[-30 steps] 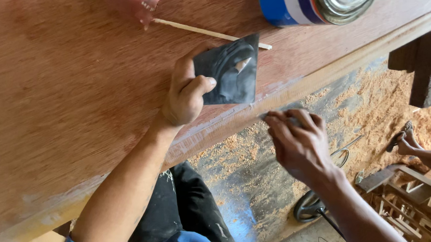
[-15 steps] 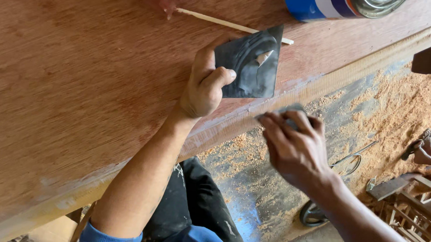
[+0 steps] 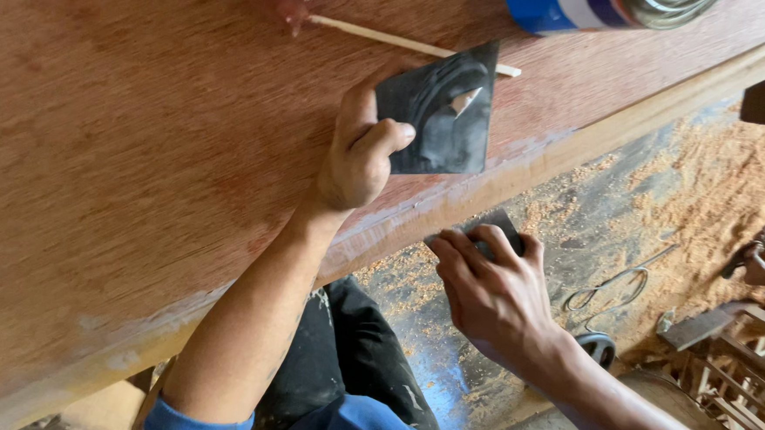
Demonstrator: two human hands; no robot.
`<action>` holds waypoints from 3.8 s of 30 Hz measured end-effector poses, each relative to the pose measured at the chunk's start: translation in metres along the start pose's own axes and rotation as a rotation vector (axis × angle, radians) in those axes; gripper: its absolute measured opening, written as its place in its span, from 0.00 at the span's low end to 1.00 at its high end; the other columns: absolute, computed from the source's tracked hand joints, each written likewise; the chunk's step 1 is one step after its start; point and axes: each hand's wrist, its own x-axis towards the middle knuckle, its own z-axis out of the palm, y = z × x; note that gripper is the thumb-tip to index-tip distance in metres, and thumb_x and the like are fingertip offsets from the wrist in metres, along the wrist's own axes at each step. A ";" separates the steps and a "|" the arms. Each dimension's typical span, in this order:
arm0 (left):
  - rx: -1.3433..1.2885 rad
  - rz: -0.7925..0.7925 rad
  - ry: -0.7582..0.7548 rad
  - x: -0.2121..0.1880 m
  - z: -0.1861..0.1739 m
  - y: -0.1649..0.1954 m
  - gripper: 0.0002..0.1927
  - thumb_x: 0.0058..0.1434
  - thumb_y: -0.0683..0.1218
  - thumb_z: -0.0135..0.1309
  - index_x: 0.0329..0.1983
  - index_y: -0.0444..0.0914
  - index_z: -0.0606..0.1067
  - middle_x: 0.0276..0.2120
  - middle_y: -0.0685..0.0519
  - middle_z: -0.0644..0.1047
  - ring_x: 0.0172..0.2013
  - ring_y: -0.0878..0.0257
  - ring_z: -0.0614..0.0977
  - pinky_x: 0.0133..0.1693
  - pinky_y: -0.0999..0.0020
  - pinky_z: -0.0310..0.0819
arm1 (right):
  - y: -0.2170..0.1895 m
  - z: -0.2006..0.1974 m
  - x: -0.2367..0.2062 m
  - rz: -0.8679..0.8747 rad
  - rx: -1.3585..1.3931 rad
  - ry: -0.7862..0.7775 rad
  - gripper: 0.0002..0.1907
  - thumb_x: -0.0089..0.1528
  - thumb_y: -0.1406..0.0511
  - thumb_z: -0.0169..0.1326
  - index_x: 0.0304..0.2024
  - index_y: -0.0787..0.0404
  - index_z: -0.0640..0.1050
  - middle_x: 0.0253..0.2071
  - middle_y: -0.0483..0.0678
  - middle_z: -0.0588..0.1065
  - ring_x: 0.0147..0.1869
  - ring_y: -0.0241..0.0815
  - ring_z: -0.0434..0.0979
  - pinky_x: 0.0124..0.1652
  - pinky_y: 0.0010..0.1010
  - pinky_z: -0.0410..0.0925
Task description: The person scrapes white putty from a can onto a metal scraper using a wooden stick, then adds red pigment from a stick applicator onto the putty. They then knead and mix the putty and pigment together between two scrapers by hand.
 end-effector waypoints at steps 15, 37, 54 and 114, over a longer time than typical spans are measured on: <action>0.003 -0.011 0.017 0.010 0.002 0.027 0.29 0.59 0.41 0.47 0.65 0.28 0.69 0.60 0.41 0.74 0.62 0.54 0.75 0.68 0.62 0.65 | 0.173 -0.011 -0.004 -0.008 -0.012 0.313 0.14 0.63 0.69 0.61 0.51 0.64 0.81 0.57 0.51 0.79 0.63 0.53 0.75 0.63 0.49 0.61; -0.380 -0.319 0.364 -0.001 0.044 0.018 0.31 0.51 0.42 0.45 0.60 0.26 0.69 0.55 0.43 0.76 0.56 0.54 0.78 0.64 0.60 0.71 | 0.231 -0.034 -0.021 0.010 -0.049 0.282 0.17 0.63 0.67 0.57 0.55 0.59 0.81 0.57 0.47 0.80 0.62 0.47 0.75 0.56 0.51 0.63; -0.461 -0.338 0.027 0.012 0.035 0.051 0.31 0.54 0.44 0.46 0.61 0.25 0.71 0.52 0.43 0.79 0.54 0.55 0.81 0.61 0.60 0.75 | 0.118 -0.061 0.002 0.212 0.310 0.135 0.12 0.60 0.67 0.57 0.46 0.62 0.82 0.44 0.53 0.82 0.49 0.53 0.81 0.42 0.45 0.76; -0.220 -0.359 0.196 0.019 0.136 0.061 0.30 0.53 0.49 0.47 0.58 0.28 0.68 0.48 0.46 0.75 0.51 0.59 0.75 0.58 0.64 0.71 | 0.253 -0.027 -0.020 -0.023 -0.035 0.305 0.16 0.64 0.67 0.62 0.55 0.58 0.82 0.58 0.45 0.79 0.63 0.47 0.73 0.61 0.55 0.57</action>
